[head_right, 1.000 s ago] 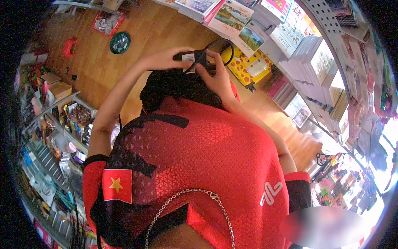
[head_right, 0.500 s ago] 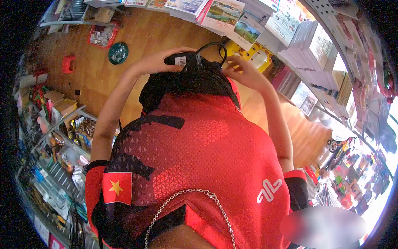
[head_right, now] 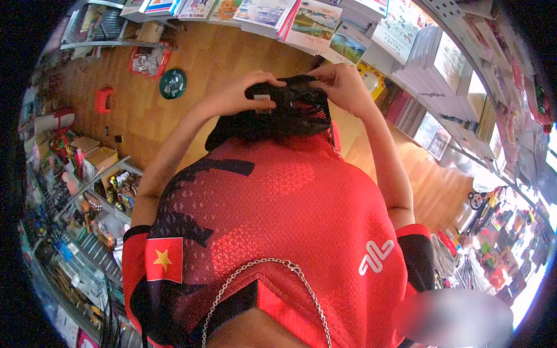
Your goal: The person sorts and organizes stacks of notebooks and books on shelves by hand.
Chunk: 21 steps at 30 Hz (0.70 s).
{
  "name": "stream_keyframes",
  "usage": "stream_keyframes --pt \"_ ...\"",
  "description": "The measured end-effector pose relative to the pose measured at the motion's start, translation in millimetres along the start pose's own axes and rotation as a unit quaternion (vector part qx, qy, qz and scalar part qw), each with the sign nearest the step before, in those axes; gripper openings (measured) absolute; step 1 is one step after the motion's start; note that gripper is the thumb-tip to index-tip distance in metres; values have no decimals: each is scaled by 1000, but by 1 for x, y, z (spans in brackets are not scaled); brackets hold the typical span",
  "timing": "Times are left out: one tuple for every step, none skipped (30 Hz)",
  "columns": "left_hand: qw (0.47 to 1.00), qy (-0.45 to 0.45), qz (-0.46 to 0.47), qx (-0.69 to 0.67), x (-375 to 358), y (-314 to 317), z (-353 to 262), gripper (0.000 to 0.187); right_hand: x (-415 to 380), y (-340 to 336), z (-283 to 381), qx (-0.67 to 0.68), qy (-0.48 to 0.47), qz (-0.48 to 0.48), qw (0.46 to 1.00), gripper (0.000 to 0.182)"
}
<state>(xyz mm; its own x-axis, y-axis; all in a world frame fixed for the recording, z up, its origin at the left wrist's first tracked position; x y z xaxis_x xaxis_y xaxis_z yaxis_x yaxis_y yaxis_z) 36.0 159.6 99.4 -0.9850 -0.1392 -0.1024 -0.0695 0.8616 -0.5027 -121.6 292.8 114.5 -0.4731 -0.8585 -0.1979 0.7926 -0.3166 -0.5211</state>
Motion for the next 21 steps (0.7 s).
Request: stream_keyframes --pt "1000 -8 -2 18 -1 -1 -7 43 0 -2 -1 -3 7 1 1000 23" --pt "999 -16 -5 36 0 -3 -14 45 1 -4 1 1 -7 6 1000 22" --pt "997 -50 5 53 1 -3 -19 47 2 -8 6 5 -20 12 1000 22" --pt "994 -84 16 71 3 -4 -25 50 1 -11 11 9 -32 19 999 22" --pt "989 -118 25 88 4 -5 -26 53 1 -14 16 -12 -38 22 999 22" --pt "989 -117 18 86 5 -4 -24 54 0 -17 21 -34 -44 26 998 21" --pt "990 -116 11 84 4 0 -20 56 -2 -19 26 -55 -49 31 997 21" --pt "990 -116 4 81 4 2 -18 58 -4 -21 30 -84 -54 24 995 21" --pt "991 -106 -12 82 5 0 -22 55 -5 -22 34 -114 -60 18 992 21" --pt "991 -97 -28 83 4 -1 -27 53 -5 -22 36 -142 -65 12 988 21" --pt "992 -88 -43 83 2 -1 -30 51 -6 -22 36 -140 -59 9 988 21" --pt "991 -60 -82 91 0 -2 -34 47 -7 -22 36 -137 -54 6 989 21" --pt "987 -31 -120 99 -3 -3 -38 43 -8 -22 35 -135 -48 4 990 22" --pt "981 -2 -159 108 -5 -5 -42 38 -9 -23 35 -130 -50 2 990 22" --pt "982 9 -176 74 -5 -8 -48 33 -10 -24 35 -125 -53 -1 991 22" --pt "980 20 -193 40 -3 -11 -53 28 -11 -24 34 -120 -55 -4 991 22" --pt "977 30 -209 5 -2 -15 -61 23 -11 -25 33 -123 -61 -10 990 22" --pt "987 17 -157 -7 0 -13 -69 21 -11 -25 31 -127 -67 -16 990 22" --pt "994 3 -104 -19 2 -10 -80 19 -12 -25 29 -130 -74 -22 989 22" --pt "998 -11 -52 -30 4 -4 -86 18 -13 -25 29 -136 -68 -16 988 22" --pt "997 30 -65 3 6 0 -88 17 -12 -26 29 -142 -63 -11 988 22"
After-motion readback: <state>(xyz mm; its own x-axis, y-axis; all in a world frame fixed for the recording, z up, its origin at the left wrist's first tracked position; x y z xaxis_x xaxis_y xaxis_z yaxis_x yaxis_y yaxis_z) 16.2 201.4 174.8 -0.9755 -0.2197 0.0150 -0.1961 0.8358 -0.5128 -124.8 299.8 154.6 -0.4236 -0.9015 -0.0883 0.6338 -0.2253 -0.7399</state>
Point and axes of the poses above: each hand's wrist, its own x-axis towards the middle knuckle, its own y-axis out of the palm, z = x × y, the point moved 5 cm from there along x, towards the middle knuckle, and after that the axes turned 10 degrees about -z, right-handed, at the moved point
